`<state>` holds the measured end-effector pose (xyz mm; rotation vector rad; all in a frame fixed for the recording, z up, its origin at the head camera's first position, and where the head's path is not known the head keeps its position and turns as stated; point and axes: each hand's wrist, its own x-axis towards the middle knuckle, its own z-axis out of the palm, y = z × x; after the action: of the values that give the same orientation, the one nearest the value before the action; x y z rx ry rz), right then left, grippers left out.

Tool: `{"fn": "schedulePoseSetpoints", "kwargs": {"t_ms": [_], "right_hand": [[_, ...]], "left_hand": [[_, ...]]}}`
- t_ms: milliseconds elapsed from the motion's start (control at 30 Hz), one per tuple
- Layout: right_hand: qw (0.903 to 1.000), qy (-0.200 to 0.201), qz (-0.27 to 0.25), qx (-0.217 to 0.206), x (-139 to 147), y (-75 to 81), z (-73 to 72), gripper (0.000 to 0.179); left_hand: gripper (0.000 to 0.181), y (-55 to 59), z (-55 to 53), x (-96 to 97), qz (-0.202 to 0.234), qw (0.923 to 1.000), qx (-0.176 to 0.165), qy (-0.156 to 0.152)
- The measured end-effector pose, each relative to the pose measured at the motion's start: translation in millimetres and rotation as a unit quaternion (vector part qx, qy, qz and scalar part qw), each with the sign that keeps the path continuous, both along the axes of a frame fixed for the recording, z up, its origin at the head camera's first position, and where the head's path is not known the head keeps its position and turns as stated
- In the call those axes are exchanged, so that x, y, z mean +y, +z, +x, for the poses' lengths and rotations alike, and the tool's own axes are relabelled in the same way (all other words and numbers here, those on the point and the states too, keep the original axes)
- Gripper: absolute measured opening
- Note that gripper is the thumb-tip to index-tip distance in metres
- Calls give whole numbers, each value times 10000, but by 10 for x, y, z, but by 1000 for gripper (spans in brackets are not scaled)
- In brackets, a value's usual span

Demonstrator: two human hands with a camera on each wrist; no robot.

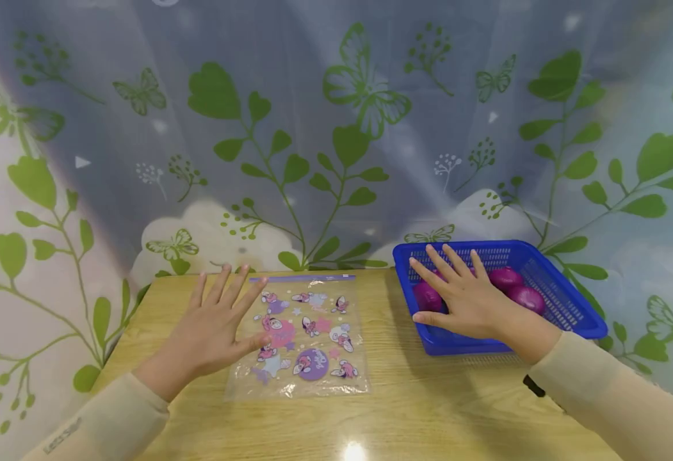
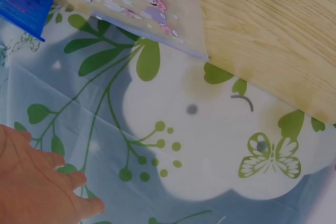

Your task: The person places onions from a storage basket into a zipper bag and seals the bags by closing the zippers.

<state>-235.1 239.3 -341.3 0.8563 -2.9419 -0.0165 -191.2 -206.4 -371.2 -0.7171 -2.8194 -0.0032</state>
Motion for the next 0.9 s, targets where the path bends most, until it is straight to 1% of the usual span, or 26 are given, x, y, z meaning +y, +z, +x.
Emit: {"fn": "schedulePoseSetpoints", "kwargs": {"t_ms": [133,233,333,500,633,800,900], "right_hand": [[10000,25,16,15,-24,-20,3,90],[10000,49,-28,-20,-42,-38,16,89],[9999,114,-117,-15,-67,-64,29,89],[9996,196,-202,-25,-115,-125,33,89],[9996,231,-139,-6,-143,-171,36,89],[9996,211,-185,-87,-163,-202,51,89],[9994,190,-260,-142,-172,-218,52,89]], "left_hand": [[88,-47,11,-8,44,9999,92,-14],[88,-85,8,-11,93,9997,227,-89],[89,-120,6,-10,124,9995,271,-138],[90,-176,10,-5,96,9997,197,-89],[91,-220,9,5,63,10000,29,-16],[91,-281,7,10,247,9996,-145,42],[92,-307,13,1,340,9992,-192,92]]}}
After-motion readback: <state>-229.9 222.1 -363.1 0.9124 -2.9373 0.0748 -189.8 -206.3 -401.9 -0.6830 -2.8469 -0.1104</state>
